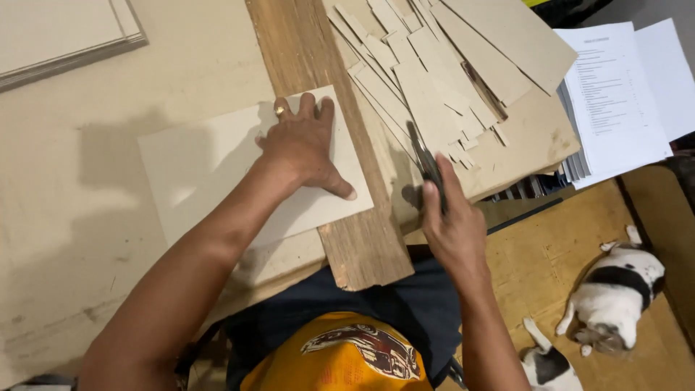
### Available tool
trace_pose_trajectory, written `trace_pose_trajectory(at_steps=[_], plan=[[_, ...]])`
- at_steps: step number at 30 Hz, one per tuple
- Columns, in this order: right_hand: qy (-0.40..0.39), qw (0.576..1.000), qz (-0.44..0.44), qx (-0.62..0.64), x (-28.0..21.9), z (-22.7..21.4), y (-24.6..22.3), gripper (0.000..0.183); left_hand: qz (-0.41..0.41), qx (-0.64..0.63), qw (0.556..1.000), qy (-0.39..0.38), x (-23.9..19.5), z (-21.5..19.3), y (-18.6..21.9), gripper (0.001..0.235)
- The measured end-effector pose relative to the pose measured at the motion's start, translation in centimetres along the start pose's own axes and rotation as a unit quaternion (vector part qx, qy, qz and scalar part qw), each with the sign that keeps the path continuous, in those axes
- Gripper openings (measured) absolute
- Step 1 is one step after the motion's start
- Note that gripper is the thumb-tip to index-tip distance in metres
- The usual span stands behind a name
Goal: Cutting cardboard sheets into thin strips using a utility knife and a wooden straight edge as a guide.
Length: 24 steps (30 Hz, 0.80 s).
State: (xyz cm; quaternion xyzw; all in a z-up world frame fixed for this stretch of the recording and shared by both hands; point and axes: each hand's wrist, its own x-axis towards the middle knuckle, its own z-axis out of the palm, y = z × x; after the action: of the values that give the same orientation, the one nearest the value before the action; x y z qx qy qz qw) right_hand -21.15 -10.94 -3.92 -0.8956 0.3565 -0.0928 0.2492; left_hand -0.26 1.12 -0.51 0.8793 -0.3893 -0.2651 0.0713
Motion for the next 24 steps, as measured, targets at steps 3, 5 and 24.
trace_pose_trajectory(at_steps=[3, 5, 24], plan=[[0.052, 0.992, -0.061, -0.103, 2.5, 2.1, 1.7, 0.041, 0.033, -0.015, 0.998, 0.048, -0.9, 1.7, -1.2, 0.122], [0.108, 0.979, -0.113, -0.132, 5.0, 4.5, 4.2, 0.039, 0.059, -0.050, 0.990, 0.116, -2.4, 4.6, -2.5, 0.106], [-0.043, 0.984, -0.103, 0.135, -0.6, 4.8, -3.1, 0.040, -0.184, -0.429, 0.821, 0.329, -17.0, 10.7, -11.4, 0.080]])
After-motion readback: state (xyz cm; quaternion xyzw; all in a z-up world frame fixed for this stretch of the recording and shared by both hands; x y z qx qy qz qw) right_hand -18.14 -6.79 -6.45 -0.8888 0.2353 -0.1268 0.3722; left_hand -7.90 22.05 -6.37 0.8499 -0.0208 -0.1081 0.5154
